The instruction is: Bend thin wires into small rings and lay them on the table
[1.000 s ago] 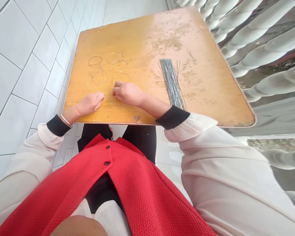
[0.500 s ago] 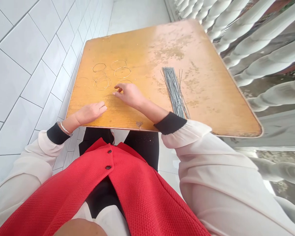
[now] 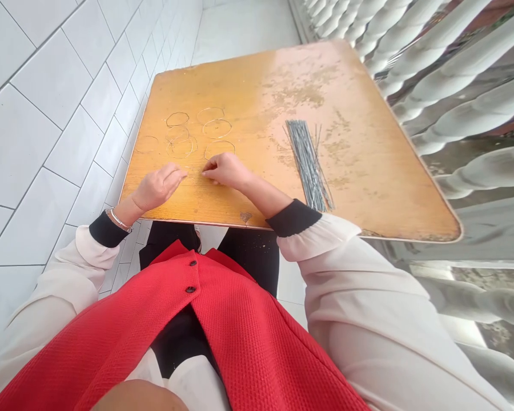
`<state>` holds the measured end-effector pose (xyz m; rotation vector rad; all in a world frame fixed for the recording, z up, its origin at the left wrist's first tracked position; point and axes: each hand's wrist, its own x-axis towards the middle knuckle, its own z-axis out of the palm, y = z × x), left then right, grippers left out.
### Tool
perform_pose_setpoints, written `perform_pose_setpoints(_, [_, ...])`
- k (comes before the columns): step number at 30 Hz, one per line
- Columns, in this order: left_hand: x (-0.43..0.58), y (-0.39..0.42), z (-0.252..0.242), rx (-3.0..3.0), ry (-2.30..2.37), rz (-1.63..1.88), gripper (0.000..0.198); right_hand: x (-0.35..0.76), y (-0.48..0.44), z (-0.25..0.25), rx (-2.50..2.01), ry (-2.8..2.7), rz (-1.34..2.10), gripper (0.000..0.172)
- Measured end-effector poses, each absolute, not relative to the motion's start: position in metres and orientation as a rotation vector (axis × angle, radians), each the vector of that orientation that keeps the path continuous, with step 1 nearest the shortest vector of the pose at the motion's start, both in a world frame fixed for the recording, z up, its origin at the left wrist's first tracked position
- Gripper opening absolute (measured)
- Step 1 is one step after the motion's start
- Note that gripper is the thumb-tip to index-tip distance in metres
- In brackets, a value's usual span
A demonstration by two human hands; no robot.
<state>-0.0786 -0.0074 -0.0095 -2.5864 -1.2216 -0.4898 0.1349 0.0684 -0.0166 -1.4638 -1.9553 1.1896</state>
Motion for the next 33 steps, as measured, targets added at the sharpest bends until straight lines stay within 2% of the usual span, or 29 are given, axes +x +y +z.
perform_pose_setpoints(5, [-0.079,0.000,-0.010,-2.730,-1.097,-1.007,0.028,0.140,0.057,-0.005,-1.121,-1.264,1.491,0.023])
perform_pose_setpoints(9, [-0.071,0.000,-0.011,-2.688,-1.019,-1.154,0.023,0.137,0.041,0.004,-0.931,-1.067,1.602,0.021])
perform_pose_setpoints(15, [-0.059,-0.003,-0.014,-2.549,-1.216,-1.320,0.026,0.130,0.029,0.004,-0.833,-0.819,1.758,0.022])
perform_pose_setpoints(22, [-0.053,-0.007,-0.018,-2.622,-1.310,-1.345,0.023,0.140,0.038,-0.014,-0.742,-1.040,1.664,0.027])
perform_pose_setpoints(27, [-0.052,-0.007,-0.021,-2.663,-1.349,-1.420,0.022,0.139,0.036,-0.023,-0.682,-1.017,1.647,0.021])
perform_pose_setpoints(33, [-0.054,-0.006,-0.017,-2.822,-1.198,-1.374,0.037,0.141,0.041,-0.027,-0.672,-1.107,1.607,0.026])
